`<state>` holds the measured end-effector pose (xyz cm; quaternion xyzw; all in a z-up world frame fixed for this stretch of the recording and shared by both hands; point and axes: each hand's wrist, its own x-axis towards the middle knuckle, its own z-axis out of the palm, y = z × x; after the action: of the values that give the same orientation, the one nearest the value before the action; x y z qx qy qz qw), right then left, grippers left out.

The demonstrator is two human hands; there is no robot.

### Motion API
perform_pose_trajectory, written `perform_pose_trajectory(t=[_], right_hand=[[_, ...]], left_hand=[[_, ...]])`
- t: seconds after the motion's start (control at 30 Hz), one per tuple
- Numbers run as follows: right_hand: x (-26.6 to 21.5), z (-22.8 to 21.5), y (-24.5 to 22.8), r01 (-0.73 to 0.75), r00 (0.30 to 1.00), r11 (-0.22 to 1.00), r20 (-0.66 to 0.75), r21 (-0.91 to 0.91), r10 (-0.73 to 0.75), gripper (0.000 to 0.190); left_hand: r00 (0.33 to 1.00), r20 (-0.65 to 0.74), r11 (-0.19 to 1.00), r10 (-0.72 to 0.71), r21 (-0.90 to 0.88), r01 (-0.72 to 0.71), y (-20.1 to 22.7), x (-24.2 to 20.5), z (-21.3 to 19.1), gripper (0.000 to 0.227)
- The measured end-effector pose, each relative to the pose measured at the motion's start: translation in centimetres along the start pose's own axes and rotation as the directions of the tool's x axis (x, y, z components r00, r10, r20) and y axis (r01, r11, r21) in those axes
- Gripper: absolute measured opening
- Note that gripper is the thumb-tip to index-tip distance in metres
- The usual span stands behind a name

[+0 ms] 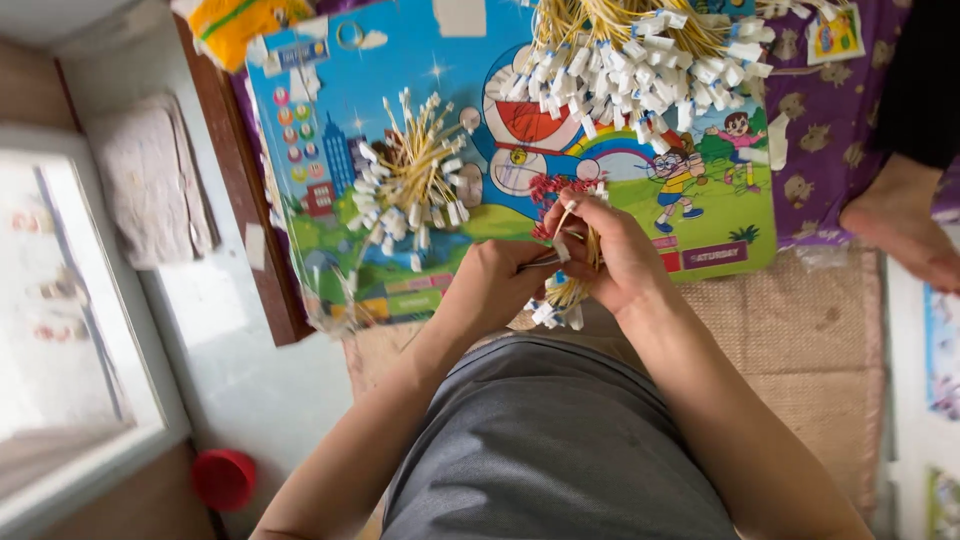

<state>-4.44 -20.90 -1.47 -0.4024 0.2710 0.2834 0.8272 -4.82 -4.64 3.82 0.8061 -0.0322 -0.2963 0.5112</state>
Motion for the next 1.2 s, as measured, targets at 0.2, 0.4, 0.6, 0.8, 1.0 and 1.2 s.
perform_pose_trajectory(t=[0.2,0.4,0.6,0.8,1.0,1.2], right_hand=[[-0.8,-2.2,-3.2,-0.100,0.995,0.991,-0.020,-0.090,0.099,0.042],[0.1,-2.2,-2.1,-0.082,0.996,0.992,-0.029,-0.097,0.080,0.042],[0.2,0.5,-0.1,-0.026,0.988,0.999,-0.154,0.032,0.031,0.049],[1.3,2.4,2.4,0.085,0.972,0.995,-0.225,0.050,-0.072,0.033],[-2.3,7.1,2.6,-0.001,0.997,0.999,-0.079,-0.049,-0.003,0.068],[-0.1,1.1,5.0,0.300,0.946,0.952,-0.145,0.058,-0.290,0.026]], left_hand=[[0.969,-0.228,0.988,-0.098,0.091,0.122,1.2,-1.3,6.7,0.029],[0.961,-0.266,0.995,-0.071,0.048,0.087,0.4,-2.5,8.8,0.049],[0.979,-0.169,0.985,-0.113,0.109,0.132,-2.5,-2.1,5.9,0.037],[0.990,-0.105,0.978,-0.090,0.177,0.107,-3.5,-2.8,2.0,0.028],[0.995,-0.011,0.969,-0.102,-0.227,0.097,-3.3,-3.0,-0.5,0.036],[0.992,0.083,0.938,-0.098,-0.325,0.120,-3.8,0.1,2.3,0.041]])
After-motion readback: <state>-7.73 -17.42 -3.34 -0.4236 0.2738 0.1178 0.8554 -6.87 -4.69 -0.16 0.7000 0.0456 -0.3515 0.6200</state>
